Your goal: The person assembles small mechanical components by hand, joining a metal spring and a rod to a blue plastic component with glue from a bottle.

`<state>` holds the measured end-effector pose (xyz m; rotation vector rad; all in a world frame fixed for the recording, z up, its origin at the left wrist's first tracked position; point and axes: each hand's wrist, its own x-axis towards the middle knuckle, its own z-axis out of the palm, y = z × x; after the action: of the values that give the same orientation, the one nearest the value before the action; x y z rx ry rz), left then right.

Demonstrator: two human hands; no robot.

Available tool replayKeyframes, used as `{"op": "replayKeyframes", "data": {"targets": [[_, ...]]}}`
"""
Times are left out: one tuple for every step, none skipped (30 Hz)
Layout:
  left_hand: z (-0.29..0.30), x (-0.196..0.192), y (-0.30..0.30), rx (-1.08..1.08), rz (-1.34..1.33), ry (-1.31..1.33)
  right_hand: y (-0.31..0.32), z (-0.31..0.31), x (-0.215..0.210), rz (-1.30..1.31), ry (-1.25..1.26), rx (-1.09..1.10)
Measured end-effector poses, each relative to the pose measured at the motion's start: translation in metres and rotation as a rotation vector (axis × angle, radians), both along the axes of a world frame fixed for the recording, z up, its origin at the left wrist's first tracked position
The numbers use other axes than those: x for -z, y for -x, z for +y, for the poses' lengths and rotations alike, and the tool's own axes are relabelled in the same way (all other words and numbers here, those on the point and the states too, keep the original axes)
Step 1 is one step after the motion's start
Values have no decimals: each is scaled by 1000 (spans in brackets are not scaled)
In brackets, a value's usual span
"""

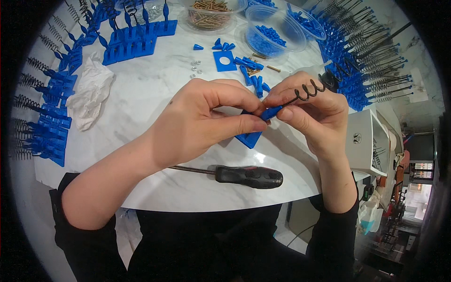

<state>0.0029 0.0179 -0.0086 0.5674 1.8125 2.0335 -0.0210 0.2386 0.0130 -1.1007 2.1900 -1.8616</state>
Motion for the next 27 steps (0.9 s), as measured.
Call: {"op": "replayKeyframes", "data": {"targets": [[0, 0, 0, 2, 5, 5, 0, 0, 0, 12, 1, -6], [0, 1, 0, 0, 4, 5, 0, 0, 0, 12, 2, -8], [0, 4, 0, -7, 35, -19, -1, -1, 0, -7, 7, -5], [0, 6, 0, -15, 67, -44, -1, -1, 0, -25, 12, -2], [0, 5, 0, -15, 66, -44, -1, -1, 0, -26, 11, -2], [0, 2, 0, -9, 33, -24, 0, -1, 0, -19, 11, -5], [-1, 0, 0, -3, 1, -4, 0, -1, 0, -11, 11, -9], [-1, 0, 0, -2, 0, -5, 0, -1, 0, -12, 11, -8], [-1, -1, 0, -1, 8, 0, -1, -1, -1, -7, 6, -6], [-1, -1, 0, 1, 16, 4, -1, 0, -2, -2, 2, -4], [-1, -1, 0, 1, 15, 4, 0, 0, -1, -3, 2, -4], [-1, -2, 0, 1, 9, 10, 1, 1, 0, 4, -1, -11], [-1, -1, 0, 0, 3, 16, 1, 1, 1, 11, -4, -18], [-1, -1, 0, -1, 2, 16, 1, 1, 0, 11, -3, -19], [-1, 0, 0, -5, 8, 1, 0, 0, 0, 3, 0, -12], [-1, 0, 0, -9, 14, -15, 0, -1, 0, -6, 3, -6], [0, 0, 0, -9, 14, -15, 0, -1, 0, -6, 2, -6], [-1, -2, 0, -8, 25, -3, -1, -2, -1, -11, 13, -9], [-1, -2, 0, -7, 35, 10, -1, -2, -1, -17, 24, -13], [-1, -2, 0, -7, 35, 10, -1, -2, 0, -17, 23, -13], [-1, -1, 0, -11, 28, 4, -1, -2, 0, -20, 24, -7], [-1, 0, 0, -15, 21, -2, -1, -2, 0, -22, 24, -2], [-1, -1, 0, -15, 21, -3, -1, -2, 0, -23, 24, -1], [-1, -3, 0, -9, 7, -1, -1, -1, 1, -17, 23, -6], [-1, -3, 0, -3, -8, 1, 0, -1, 1, -11, 22, -11], [-1, -3, 0, -4, -8, 1, -1, -1, 1, -11, 22, -12], [-1, -1, 0, -10, 14, -7, -1, -1, 0, -18, 20, -7]]}}
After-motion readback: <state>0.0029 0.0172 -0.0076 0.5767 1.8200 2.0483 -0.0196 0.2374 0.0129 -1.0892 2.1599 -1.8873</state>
